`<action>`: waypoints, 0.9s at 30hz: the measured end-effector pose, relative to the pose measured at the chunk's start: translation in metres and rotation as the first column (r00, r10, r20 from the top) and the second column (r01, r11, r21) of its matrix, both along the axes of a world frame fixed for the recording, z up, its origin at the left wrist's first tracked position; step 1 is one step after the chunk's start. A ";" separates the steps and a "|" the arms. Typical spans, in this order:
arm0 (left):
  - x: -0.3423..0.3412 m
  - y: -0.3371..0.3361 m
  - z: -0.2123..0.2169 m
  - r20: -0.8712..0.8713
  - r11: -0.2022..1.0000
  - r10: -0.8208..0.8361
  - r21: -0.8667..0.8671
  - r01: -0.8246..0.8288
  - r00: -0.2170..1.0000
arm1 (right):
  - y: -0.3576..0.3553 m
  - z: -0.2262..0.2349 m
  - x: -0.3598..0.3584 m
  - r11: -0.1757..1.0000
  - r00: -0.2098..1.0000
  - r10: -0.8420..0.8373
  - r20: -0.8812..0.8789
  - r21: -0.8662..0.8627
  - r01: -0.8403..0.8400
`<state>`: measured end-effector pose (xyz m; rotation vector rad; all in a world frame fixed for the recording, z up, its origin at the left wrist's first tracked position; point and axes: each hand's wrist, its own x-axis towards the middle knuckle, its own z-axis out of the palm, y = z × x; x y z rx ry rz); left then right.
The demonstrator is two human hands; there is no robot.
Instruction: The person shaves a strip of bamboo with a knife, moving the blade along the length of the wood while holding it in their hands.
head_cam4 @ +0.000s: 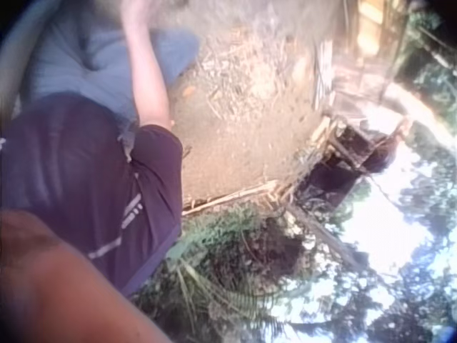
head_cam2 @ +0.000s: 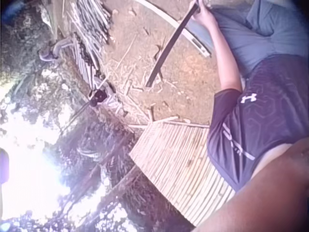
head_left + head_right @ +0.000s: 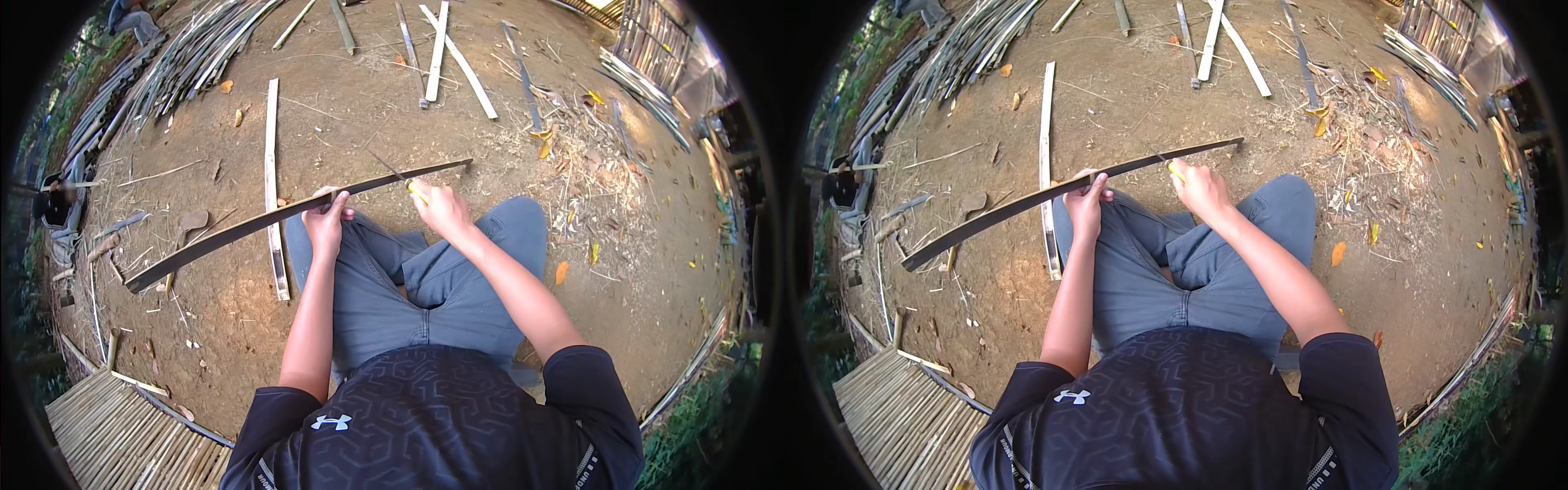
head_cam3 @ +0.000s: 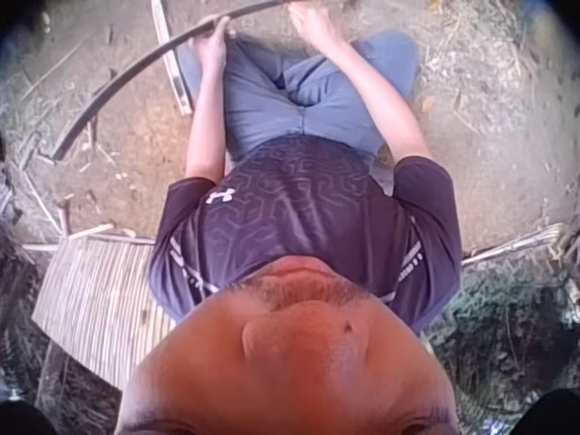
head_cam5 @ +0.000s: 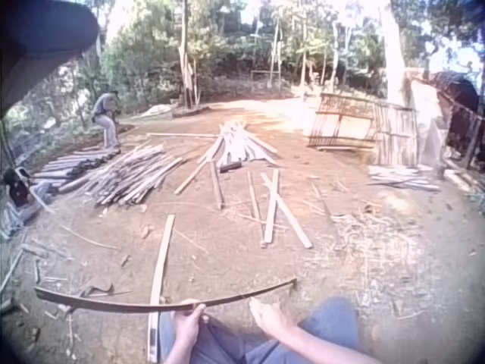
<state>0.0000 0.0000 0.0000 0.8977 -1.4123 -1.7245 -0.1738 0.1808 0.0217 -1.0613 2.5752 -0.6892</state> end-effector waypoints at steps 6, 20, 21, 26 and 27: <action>-0.020 -0.009 0.000 -0.073 1.000 0.011 0.017 -0.009 0.997 | -0.006 -0.022 -0.044 0.996 0.991 -0.083 -0.108 0.023 0.086; 0.002 0.002 0.002 -0.025 0.999 -0.043 0.012 0.043 0.999 | -0.003 0.016 0.040 0.979 0.952 0.138 -0.274 -0.109 -0.174; 0.001 0.001 0.005 -0.034 0.999 -0.037 0.012 0.038 0.999 | -0.001 0.017 0.036 0.980 0.965 0.106 -0.238 -0.142 -0.143; 0.000 0.000 0.003 -0.023 0.998 -0.057 0.006 0.057 0.998 | 0.002 0.012 0.000 0.994 0.989 -0.077 -0.123 0.062 0.085; 0.001 -0.001 0.003 -0.031 0.998 -0.056 -0.005 0.056 0.998 | 0.001 0.025 0.010 0.996 0.990 -0.035 -0.135 0.074 0.045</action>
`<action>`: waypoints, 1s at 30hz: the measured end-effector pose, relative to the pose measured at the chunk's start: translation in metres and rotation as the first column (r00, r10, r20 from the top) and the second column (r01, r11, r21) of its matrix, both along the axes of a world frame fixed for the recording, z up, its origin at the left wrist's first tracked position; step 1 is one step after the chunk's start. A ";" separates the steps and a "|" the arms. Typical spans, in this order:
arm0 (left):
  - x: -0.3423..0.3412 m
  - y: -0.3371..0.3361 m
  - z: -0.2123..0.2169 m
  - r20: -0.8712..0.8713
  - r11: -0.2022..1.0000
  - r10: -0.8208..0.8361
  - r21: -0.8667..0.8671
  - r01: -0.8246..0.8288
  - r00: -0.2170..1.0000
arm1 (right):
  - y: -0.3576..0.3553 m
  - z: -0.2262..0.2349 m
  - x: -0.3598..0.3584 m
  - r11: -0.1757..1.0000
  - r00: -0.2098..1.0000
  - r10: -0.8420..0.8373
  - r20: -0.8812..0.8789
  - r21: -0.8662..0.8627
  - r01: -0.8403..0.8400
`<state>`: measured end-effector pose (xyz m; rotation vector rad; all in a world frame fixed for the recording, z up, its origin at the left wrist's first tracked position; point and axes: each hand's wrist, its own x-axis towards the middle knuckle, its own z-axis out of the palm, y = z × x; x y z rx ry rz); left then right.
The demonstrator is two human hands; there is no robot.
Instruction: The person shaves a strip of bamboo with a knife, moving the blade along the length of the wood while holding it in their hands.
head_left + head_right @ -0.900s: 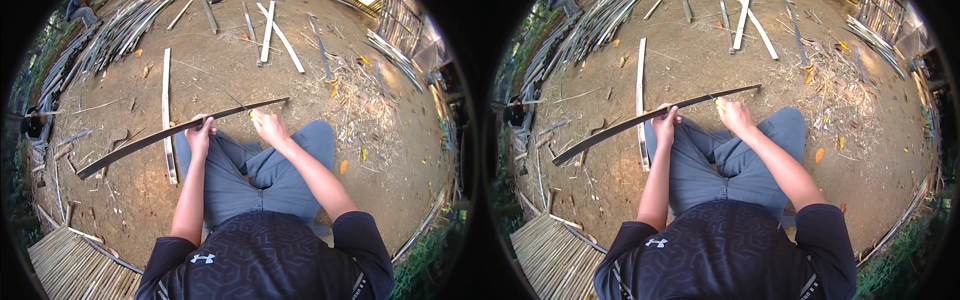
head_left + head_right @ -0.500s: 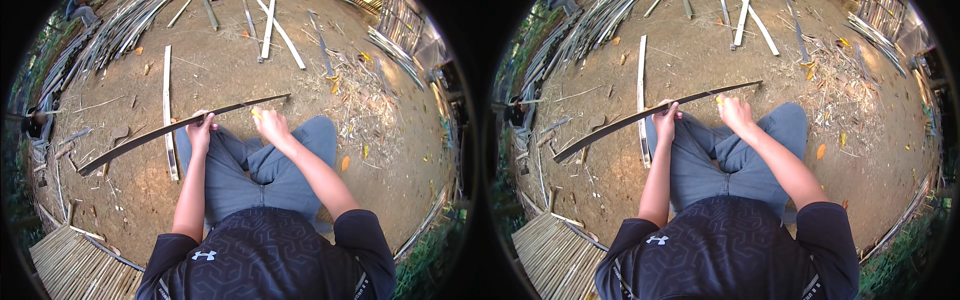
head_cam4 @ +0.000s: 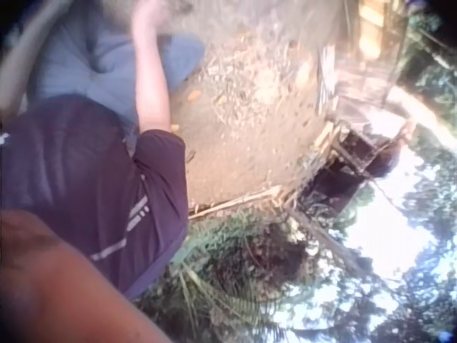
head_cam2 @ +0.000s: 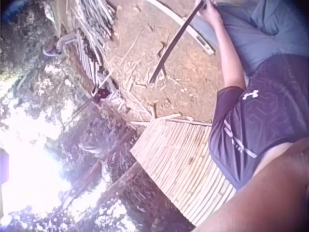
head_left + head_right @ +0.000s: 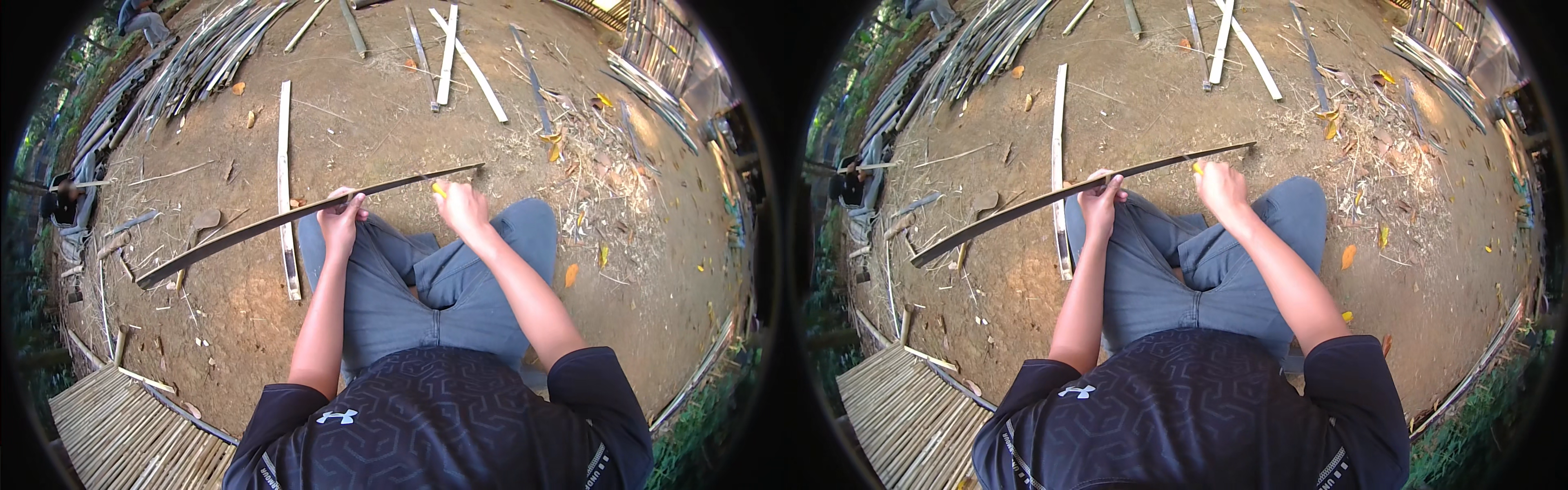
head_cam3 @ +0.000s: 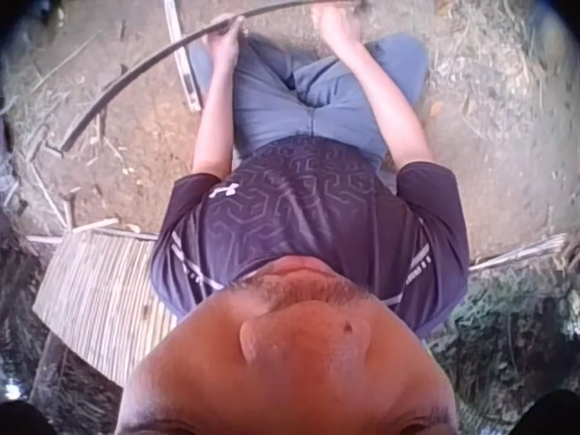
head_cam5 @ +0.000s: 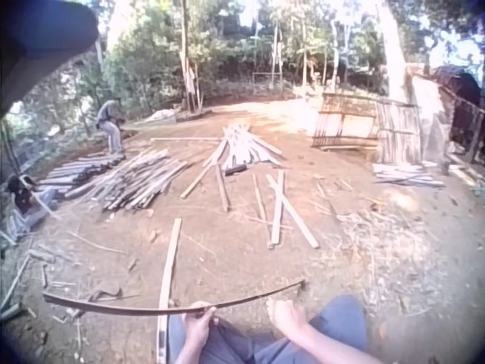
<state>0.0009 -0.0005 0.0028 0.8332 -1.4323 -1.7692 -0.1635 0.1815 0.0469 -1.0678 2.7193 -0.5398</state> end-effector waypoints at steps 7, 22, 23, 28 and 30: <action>-0.004 0.003 0.004 0.000 1.000 0.015 0.022 -0.015 1.000 | 0.024 -0.042 -0.019 0.998 0.996 -0.046 -0.077 0.032 0.049; 0.001 0.000 0.000 -0.018 0.999 -0.050 0.006 0.051 0.999 | 0.011 0.008 0.015 0.992 0.991 0.125 -0.037 0.003 -0.125; 0.002 0.000 0.000 -0.029 0.999 -0.033 0.027 0.033 0.999 | 0.010 0.009 0.016 0.994 0.993 0.113 -0.024 0.002 -0.113; 0.002 0.000 0.003 0.003 0.998 -0.056 -0.002 0.056 0.998 | 0.006 -0.023 -0.018 0.999 0.999 0.040 -0.032 -0.005 -0.041; 0.004 0.001 -0.001 0.001 0.996 -0.090 -0.017 0.090 0.996 | 0.001 0.014 0.016 0.989 0.991 0.132 -0.015 0.068 -0.131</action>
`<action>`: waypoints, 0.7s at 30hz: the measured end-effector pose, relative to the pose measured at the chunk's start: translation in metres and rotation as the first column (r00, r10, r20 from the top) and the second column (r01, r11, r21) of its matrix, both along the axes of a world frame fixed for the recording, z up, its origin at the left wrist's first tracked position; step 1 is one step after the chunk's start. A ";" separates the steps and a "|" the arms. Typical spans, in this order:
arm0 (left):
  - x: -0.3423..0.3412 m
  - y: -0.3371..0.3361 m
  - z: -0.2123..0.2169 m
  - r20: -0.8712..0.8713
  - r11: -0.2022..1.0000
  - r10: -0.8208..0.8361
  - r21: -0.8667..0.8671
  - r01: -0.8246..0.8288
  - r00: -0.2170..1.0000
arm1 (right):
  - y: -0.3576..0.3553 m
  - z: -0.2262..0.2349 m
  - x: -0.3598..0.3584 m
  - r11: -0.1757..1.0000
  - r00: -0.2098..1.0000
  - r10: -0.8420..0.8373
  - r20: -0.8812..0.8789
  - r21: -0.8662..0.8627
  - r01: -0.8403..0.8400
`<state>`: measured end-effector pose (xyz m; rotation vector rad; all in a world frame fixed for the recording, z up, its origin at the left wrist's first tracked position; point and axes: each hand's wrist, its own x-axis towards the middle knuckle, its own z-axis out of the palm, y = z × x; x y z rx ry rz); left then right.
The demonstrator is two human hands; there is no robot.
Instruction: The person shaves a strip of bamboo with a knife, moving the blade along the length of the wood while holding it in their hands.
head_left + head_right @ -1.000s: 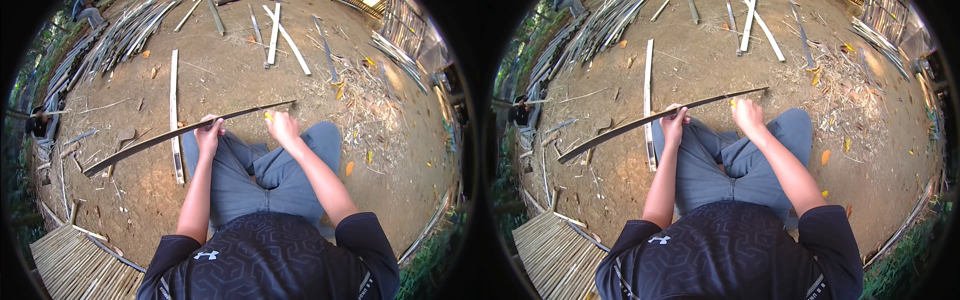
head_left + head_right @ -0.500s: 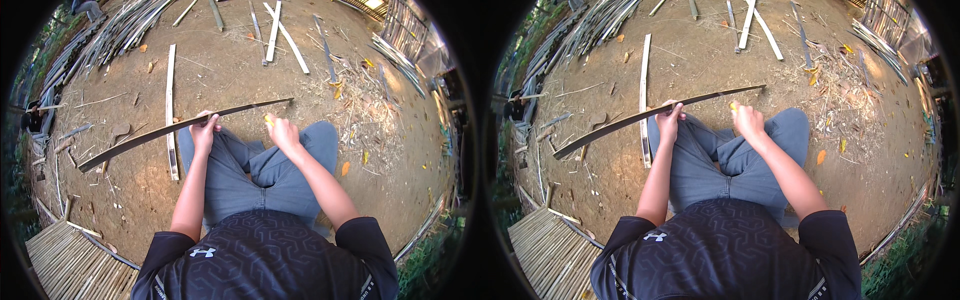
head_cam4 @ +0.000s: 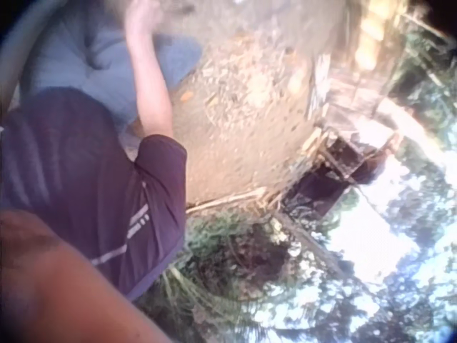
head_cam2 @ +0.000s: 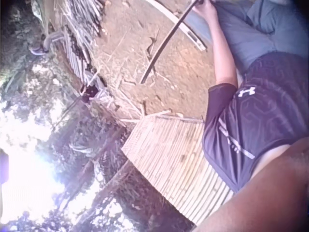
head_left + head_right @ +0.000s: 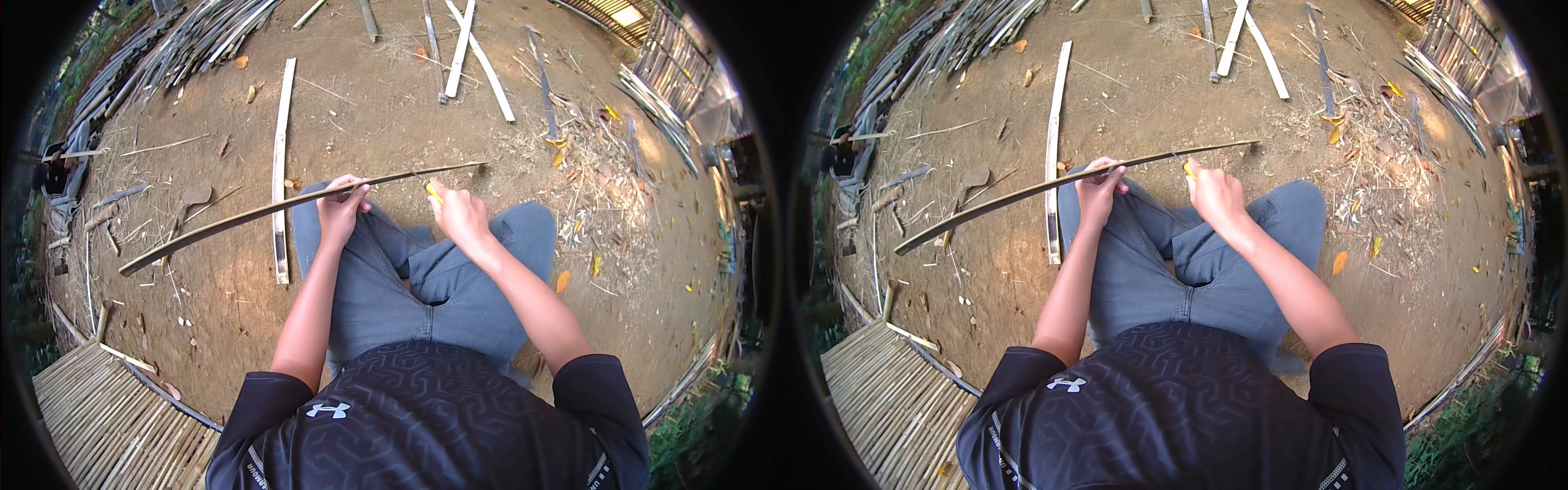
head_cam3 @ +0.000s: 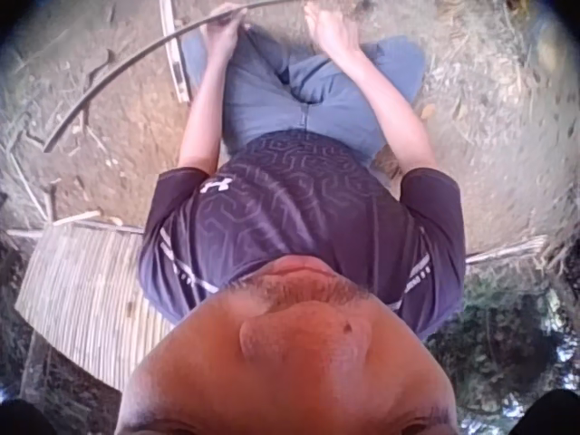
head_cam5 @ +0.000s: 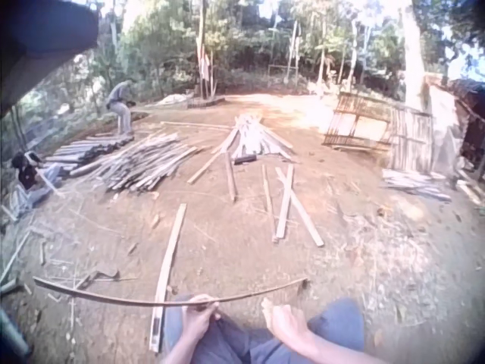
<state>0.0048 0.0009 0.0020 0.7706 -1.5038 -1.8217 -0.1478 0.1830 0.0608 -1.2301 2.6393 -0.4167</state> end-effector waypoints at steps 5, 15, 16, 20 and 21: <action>-0.002 0.000 0.003 -0.023 0.998 0.028 0.055 -0.027 0.999 | 0.006 -0.050 -0.034 0.983 0.983 -0.179 -0.029 -0.046 0.177; -0.004 0.001 0.009 0.034 0.996 0.083 0.021 -0.084 0.996 | 0.006 -0.070 -0.043 0.981 0.977 -0.191 -0.096 -0.042 0.187; -0.003 0.003 0.006 0.033 0.997 0.078 -0.001 -0.078 0.996 | 0.006 -0.058 -0.039 0.987 0.981 -0.160 -0.112 -0.019 0.158; -0.003 0.000 0.001 0.011 0.992 0.130 0.010 -0.130 0.992 | 0.003 -0.053 -0.011 0.991 0.990 -0.129 -0.050 -0.051 0.126; -0.006 0.000 0.003 0.007 0.989 0.148 0.012 -0.148 0.989 | 0.007 -0.077 -0.025 0.972 0.972 -0.232 -0.039 -0.042 0.231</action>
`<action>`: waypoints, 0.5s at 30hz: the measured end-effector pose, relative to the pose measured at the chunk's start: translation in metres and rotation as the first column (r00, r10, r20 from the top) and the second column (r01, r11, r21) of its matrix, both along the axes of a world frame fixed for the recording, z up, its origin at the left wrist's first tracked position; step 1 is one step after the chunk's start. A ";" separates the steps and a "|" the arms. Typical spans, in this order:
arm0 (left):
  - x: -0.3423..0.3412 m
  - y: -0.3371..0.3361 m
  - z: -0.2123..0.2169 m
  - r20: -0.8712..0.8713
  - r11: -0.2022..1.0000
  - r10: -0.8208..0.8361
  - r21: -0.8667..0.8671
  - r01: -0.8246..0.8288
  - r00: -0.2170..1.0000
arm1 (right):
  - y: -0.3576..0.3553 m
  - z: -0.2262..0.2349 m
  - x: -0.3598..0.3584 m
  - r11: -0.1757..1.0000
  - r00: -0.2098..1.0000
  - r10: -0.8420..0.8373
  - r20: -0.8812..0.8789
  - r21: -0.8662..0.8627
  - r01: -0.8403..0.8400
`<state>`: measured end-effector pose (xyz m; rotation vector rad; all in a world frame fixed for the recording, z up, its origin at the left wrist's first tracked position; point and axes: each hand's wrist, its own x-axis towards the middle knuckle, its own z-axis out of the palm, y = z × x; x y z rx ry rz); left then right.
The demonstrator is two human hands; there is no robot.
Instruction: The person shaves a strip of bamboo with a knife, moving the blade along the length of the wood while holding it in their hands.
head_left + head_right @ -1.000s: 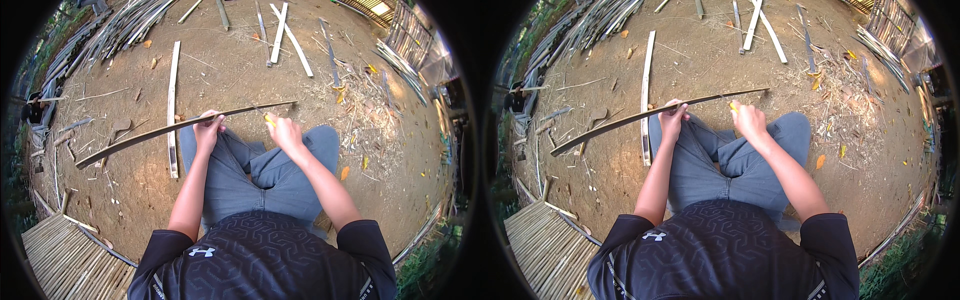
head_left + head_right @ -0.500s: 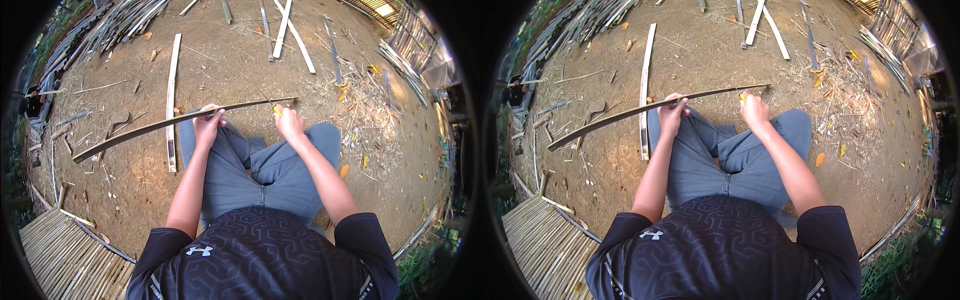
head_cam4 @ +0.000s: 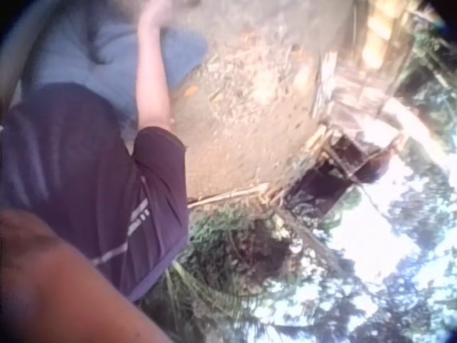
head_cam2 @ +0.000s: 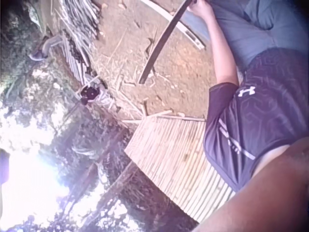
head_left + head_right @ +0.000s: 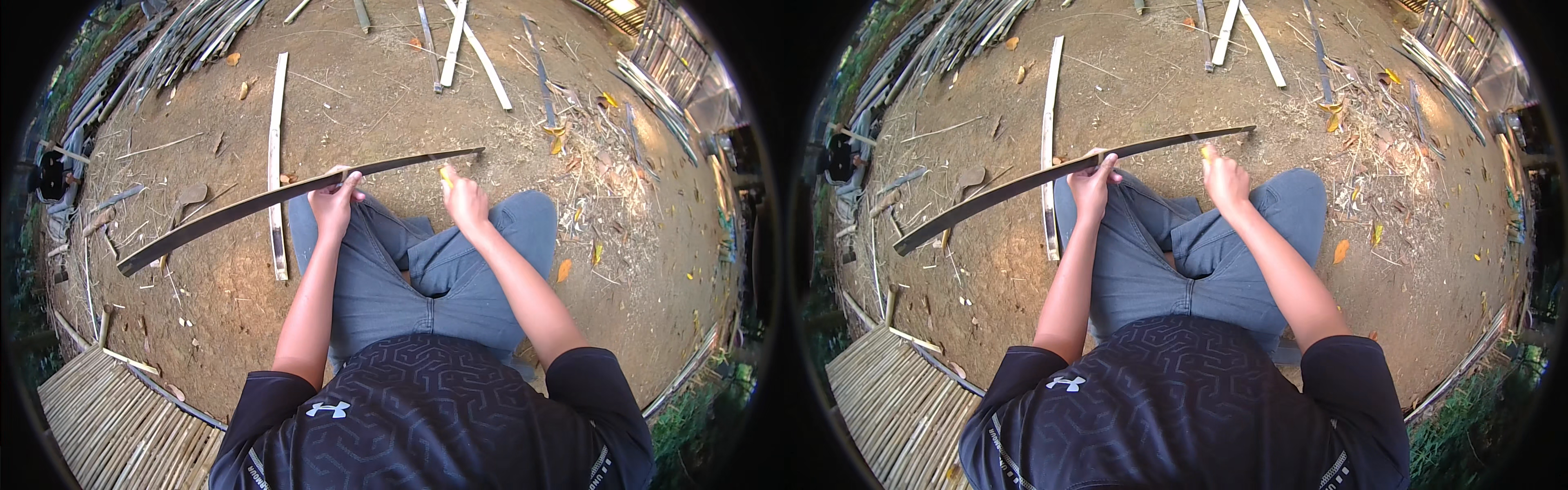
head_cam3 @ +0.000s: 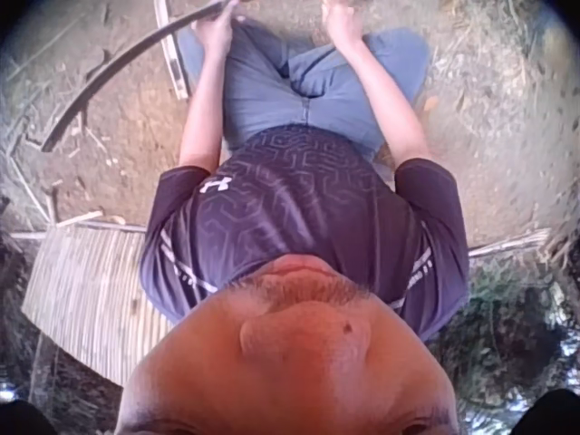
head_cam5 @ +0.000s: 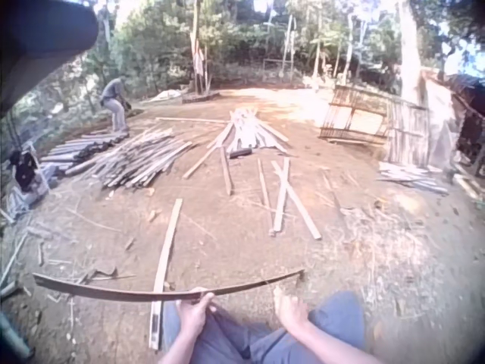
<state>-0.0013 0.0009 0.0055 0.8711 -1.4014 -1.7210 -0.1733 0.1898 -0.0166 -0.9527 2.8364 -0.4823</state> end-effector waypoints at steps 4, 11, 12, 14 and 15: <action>-0.001 0.004 0.004 0.080 0.999 0.044 -0.019 -0.043 0.996 | -0.002 0.004 -0.013 0.995 0.997 0.078 -0.004 -0.062 -0.078; -0.004 -0.002 0.000 0.106 0.997 0.079 -0.003 -0.079 0.991 | 0.005 -0.019 -0.016 0.997 0.997 -0.073 0.016 0.004 0.073; -0.004 -0.002 0.000 0.089 0.996 0.092 0.006 -0.093 0.992 | 0.002 -0.006 -0.013 1.000 1.000 -0.018 0.016 -0.001 0.018; -0.003 -0.001 0.002 0.081 0.996 0.092 0.012 -0.093 0.992 | -0.003 0.015 0.004 0.988 0.990 0.144 -0.002 -0.050 -0.144; -0.003 0.000 0.001 0.073 0.996 0.086 0.017 -0.088 0.994 | -0.002 0.015 0.004 0.991 0.992 0.125 -0.012 -0.040 -0.125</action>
